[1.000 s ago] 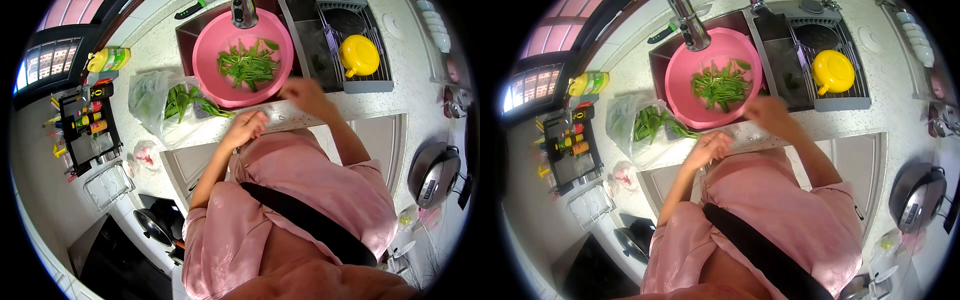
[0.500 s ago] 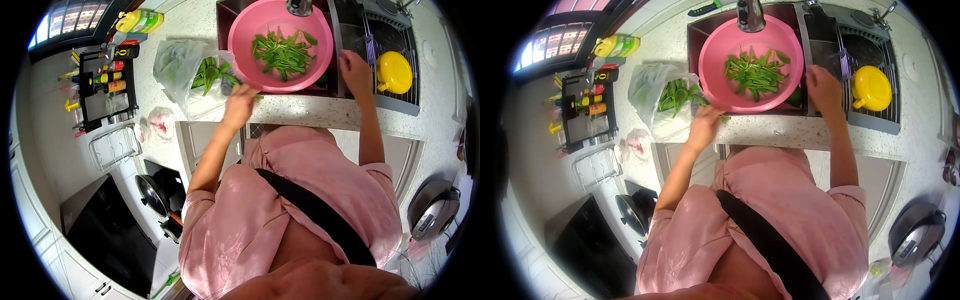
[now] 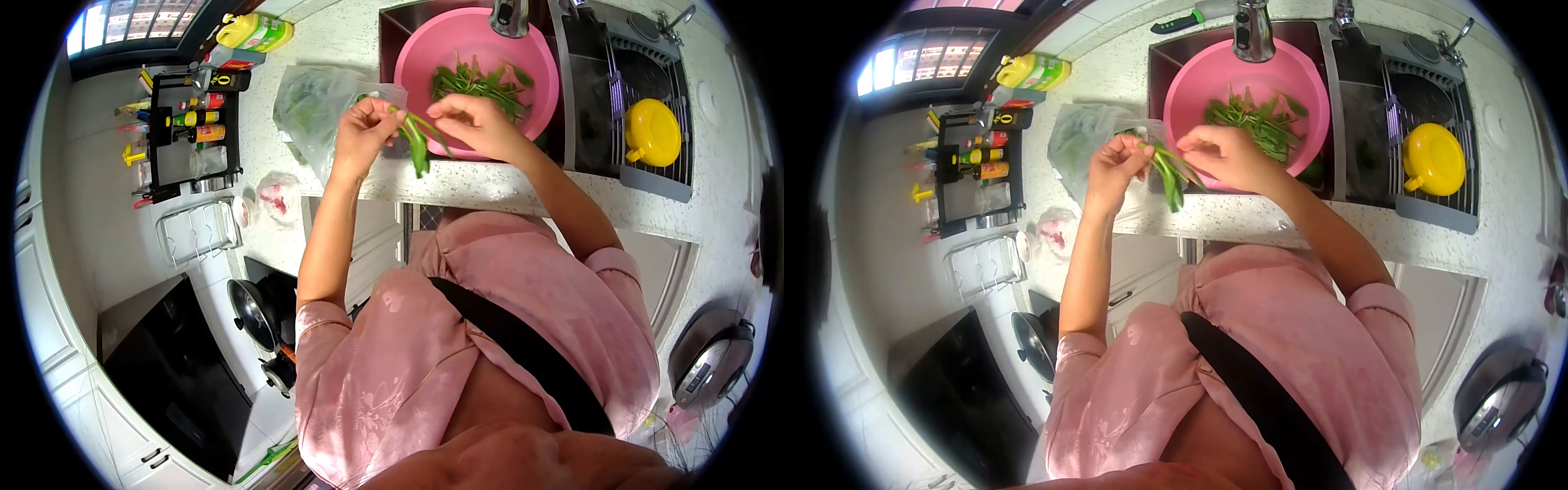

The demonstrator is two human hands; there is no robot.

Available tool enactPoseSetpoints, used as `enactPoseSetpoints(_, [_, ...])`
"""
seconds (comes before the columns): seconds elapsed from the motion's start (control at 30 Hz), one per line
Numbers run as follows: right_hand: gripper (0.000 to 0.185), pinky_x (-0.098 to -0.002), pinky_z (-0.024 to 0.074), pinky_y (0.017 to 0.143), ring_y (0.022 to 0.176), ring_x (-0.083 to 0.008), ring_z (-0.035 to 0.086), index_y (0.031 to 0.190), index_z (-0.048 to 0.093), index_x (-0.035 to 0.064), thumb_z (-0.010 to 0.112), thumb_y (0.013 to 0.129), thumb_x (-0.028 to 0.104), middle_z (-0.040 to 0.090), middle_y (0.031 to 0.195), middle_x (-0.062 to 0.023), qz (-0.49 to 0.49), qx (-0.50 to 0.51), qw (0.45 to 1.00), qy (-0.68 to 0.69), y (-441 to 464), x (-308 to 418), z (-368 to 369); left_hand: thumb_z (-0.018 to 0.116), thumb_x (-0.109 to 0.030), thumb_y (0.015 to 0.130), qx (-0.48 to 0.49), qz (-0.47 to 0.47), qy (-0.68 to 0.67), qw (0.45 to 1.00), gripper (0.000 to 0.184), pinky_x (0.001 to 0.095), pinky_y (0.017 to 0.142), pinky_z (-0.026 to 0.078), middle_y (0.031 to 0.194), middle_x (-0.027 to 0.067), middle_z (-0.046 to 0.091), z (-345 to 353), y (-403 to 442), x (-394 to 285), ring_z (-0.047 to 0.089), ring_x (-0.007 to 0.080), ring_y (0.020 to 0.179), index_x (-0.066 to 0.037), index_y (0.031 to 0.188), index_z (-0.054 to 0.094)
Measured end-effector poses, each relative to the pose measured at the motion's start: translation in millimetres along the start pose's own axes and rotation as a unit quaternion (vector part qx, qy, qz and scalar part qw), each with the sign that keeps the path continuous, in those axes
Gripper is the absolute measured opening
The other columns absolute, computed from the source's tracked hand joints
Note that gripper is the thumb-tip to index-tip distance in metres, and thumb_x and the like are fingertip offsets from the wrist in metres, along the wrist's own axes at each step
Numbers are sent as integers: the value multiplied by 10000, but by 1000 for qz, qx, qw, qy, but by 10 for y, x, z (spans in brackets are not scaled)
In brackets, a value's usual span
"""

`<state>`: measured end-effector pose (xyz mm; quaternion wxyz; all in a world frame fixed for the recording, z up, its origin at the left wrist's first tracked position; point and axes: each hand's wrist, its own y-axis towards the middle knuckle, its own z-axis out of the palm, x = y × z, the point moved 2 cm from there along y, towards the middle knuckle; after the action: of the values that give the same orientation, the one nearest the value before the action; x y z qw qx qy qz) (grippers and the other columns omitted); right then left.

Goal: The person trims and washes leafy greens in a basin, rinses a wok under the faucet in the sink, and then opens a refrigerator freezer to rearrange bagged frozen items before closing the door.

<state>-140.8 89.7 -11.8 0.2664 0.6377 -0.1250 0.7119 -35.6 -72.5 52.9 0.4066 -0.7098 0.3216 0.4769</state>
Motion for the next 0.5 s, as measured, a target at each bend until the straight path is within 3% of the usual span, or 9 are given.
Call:
enactPoseSetpoints(0.03, [162, -215, 466, 722, 794, -87, 585, 991, 586, -23, 578, 847, 51, 627, 875, -41, 13, 50, 997, 48, 77, 28, 48, 667, -73, 793, -8, 11, -31, 999, 89, 178, 460, 408, 663, 12, 610, 48, 23, -17, 529, 56, 543, -44, 809, 585])
enactPoseSetpoints(0.13, [132, -223, 471, 714, 788, -88, 587, 957, 577, -38, 569, 848, 36, 629, 858, -61, 54, 97, 991, 80, 222, -46, 95, 660, -77, 799, 25, -19, -57, 998, 82, 180, 468, 413, 660, 22, 611, 161, 19, -55, 532, 61, 544, -26, 813, 597])
enactPoseSetpoints(0.2, [102, -224, 472, 699, 763, -91, 587, 923, 573, -42, 565, 842, 19, 630, 839, -69, 64, 94, 990, 81, 229, -36, 73, 654, -83, 803, 27, -14, -52, 998, 96, 186, 474, 427, 667, 39, 619, 169, 4, -44, 539, 65, 537, 1, 822, 613])
enactPoseSetpoints(0.27, [89, -226, 441, 560, 637, -77, 571, 825, 597, -36, 599, 804, 51, 637, 722, -70, 53, 88, 993, 61, 206, -37, 36, 641, -82, 811, 63, -55, -4, 996, 88, 207, 516, 455, 727, 55, 627, 168, -13, -23, 567, 90, 590, -7, 847, 610])
enactPoseSetpoints(0.43, [129, -273, 462, 572, 610, -138, 608, 828, 621, -11, 614, 737, 79, 641, 689, -113, 62, 96, 985, -129, 128, 90, 9, 623, -47, 799, 108, -62, 94, 988, 91, 203, 509, 459, 719, 64, 636, 207, -24, 96, 555, 81, 572, 19, 863, 622])
enactPoseSetpoints(0.5, [179, -303, 470, 584, 614, -192, 621, 882, 629, 3, 619, 718, 76, 644, 702, -136, 39, 78, 978, -189, 114, 48, 8, 632, -43, 752, 57, -17, 151, 987, 73, 223, 470, 437, 608, 57, 617, 274, -43, 130, 532, 79, 499, 28, 768, 636])
